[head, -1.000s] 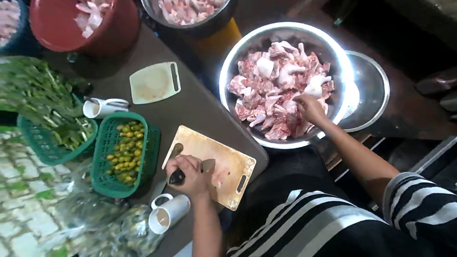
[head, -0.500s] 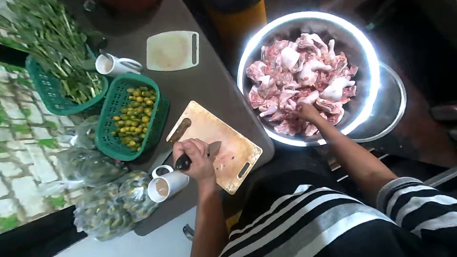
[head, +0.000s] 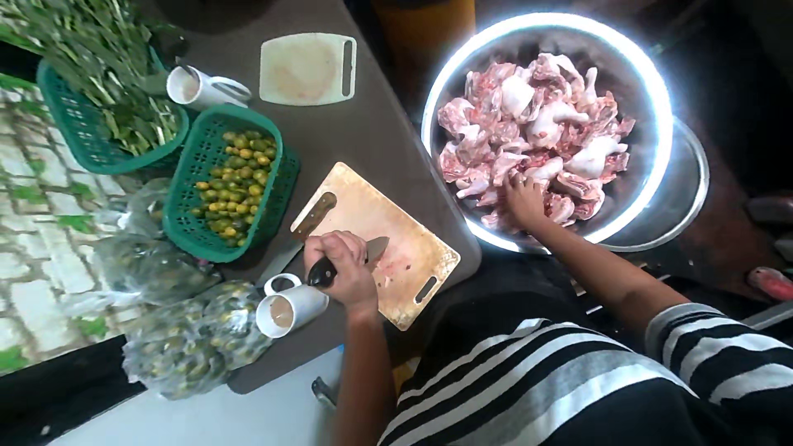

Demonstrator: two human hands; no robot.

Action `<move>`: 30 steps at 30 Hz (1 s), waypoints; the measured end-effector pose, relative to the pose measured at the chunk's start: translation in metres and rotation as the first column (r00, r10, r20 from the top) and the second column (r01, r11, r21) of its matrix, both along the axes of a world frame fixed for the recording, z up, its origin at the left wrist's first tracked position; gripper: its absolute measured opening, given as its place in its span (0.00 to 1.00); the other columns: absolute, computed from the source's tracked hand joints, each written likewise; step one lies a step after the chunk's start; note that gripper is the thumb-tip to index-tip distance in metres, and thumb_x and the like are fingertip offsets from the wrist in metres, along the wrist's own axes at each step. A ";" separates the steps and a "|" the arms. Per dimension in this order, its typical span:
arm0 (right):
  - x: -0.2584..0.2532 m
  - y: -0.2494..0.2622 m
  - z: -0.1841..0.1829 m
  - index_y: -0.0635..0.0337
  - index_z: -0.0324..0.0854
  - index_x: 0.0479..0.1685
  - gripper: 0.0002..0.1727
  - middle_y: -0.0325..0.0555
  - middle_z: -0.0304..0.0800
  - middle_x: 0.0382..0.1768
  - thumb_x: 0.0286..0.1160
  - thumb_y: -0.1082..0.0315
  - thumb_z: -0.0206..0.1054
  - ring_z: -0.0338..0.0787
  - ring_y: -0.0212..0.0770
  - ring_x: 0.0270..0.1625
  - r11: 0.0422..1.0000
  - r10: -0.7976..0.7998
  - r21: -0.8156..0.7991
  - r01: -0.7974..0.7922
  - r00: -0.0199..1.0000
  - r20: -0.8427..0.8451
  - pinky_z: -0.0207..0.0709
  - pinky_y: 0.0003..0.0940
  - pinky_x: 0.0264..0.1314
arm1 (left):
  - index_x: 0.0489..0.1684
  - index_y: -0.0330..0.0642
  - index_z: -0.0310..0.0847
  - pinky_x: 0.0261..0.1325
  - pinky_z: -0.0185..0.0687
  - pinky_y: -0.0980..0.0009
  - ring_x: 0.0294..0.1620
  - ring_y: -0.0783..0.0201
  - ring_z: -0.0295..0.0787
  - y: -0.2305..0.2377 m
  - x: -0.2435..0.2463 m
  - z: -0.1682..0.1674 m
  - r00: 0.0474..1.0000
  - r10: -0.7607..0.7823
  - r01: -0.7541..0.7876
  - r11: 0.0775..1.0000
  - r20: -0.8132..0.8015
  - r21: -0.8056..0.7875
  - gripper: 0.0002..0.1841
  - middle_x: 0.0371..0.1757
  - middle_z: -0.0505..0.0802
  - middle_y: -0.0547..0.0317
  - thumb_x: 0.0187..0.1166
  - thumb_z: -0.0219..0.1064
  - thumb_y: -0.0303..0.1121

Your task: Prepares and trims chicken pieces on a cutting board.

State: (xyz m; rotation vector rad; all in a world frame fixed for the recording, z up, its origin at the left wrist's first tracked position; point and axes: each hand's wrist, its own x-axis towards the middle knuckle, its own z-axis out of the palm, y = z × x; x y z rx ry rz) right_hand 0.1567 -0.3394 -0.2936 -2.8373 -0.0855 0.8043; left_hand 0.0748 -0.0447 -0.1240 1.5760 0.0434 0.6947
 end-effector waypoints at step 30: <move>0.005 -0.009 0.081 0.51 0.72 0.62 0.23 0.41 0.92 0.44 0.73 0.52 0.65 0.92 0.37 0.45 -0.196 -0.142 0.661 0.724 0.646 -0.750 0.88 0.37 0.51 | 0.28 0.63 0.69 0.20 0.69 0.80 0.12 0.78 0.66 0.015 -0.007 -0.002 0.998 0.070 -0.069 0.992 0.005 -0.110 0.16 0.14 0.69 0.80 0.91 0.56 0.49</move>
